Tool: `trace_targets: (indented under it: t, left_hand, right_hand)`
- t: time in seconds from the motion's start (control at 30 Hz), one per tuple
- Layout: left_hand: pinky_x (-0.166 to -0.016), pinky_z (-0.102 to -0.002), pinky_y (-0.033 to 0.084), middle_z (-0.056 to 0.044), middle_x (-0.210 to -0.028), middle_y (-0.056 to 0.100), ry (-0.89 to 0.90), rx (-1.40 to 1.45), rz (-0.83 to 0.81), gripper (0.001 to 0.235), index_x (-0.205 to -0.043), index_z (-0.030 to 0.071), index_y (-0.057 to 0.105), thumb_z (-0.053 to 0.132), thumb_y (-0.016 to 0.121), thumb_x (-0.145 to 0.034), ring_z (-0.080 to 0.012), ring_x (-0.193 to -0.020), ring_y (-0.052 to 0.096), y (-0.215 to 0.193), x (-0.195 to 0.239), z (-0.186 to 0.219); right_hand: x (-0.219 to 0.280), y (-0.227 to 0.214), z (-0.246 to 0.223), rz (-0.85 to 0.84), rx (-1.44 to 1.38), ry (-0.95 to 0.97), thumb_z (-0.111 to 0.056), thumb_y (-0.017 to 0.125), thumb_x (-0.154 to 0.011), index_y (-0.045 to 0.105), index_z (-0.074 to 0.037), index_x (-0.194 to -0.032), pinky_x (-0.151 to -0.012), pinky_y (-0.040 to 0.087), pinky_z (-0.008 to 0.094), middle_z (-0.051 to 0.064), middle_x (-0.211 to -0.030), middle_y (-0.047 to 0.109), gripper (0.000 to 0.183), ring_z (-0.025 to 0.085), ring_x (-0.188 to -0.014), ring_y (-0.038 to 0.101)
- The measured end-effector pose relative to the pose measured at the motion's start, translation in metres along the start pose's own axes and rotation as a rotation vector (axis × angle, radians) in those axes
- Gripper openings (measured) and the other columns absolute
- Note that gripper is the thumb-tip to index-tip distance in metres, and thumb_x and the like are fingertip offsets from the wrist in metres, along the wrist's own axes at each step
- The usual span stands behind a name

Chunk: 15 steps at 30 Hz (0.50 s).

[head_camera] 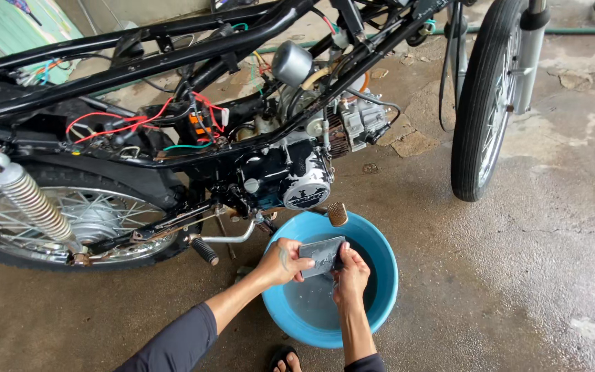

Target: The person retrieves a sanding block and walks to a motorcycle. They dip the block in a blue basin of water and scrub the motorcycle's engine casing and frame. The person repeatedly wets the block and scrubs the same area.

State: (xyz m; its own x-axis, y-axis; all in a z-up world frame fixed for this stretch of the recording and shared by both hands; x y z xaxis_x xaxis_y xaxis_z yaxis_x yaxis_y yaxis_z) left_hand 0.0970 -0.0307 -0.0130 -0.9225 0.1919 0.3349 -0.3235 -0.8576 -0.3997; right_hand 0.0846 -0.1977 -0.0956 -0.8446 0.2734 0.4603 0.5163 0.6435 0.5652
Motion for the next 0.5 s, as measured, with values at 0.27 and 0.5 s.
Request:
trace_targets:
  t: [0.27, 0.5]
  left_hand:
    - [-0.050, -0.030, 0.062, -0.012, -0.068, 0.070, 0.015, 0.216, -0.123, 0.020, -0.102, 0.000, 0.071, 0.018, 0.073, -0.096, -0.0195, -0.053, 0.071, 0.022, -0.006, -0.001]
    - [-0.042, -0.028, 0.054, -0.009, -0.061, 0.065, 0.027, 0.147, -0.162, 0.018, -0.085, 0.004, 0.064, 0.014, 0.074, -0.096, -0.0205, -0.049, 0.070, 0.025, -0.019, -0.022]
  right_hand:
    - [-0.016, -0.023, -0.019, -0.043, 0.123, -0.100, -0.026, 0.072, -0.097, 0.051, -0.018, -0.066, -0.052, 0.027, 0.028, -0.007, -0.062, 0.037, 0.039, 0.008, -0.058, 0.032]
    - [-0.024, -0.031, -0.008, -0.118, 0.200, -0.192, -0.025, 0.071, -0.098, 0.070, -0.008, -0.084, -0.058, 0.040, 0.027, -0.001, -0.070, 0.060, 0.023, 0.010, -0.063, 0.050]
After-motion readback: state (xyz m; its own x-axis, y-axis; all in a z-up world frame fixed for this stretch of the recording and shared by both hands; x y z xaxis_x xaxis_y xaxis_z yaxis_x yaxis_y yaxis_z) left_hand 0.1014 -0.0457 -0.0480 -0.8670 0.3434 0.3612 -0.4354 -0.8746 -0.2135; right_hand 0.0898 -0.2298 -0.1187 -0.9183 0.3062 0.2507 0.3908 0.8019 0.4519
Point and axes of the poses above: each hand's wrist, its own x-axis away from the middle knuckle, its own y-axis out of the palm, z = x × y, the point moved 7 cm from there along -x, towards the middle knuckle
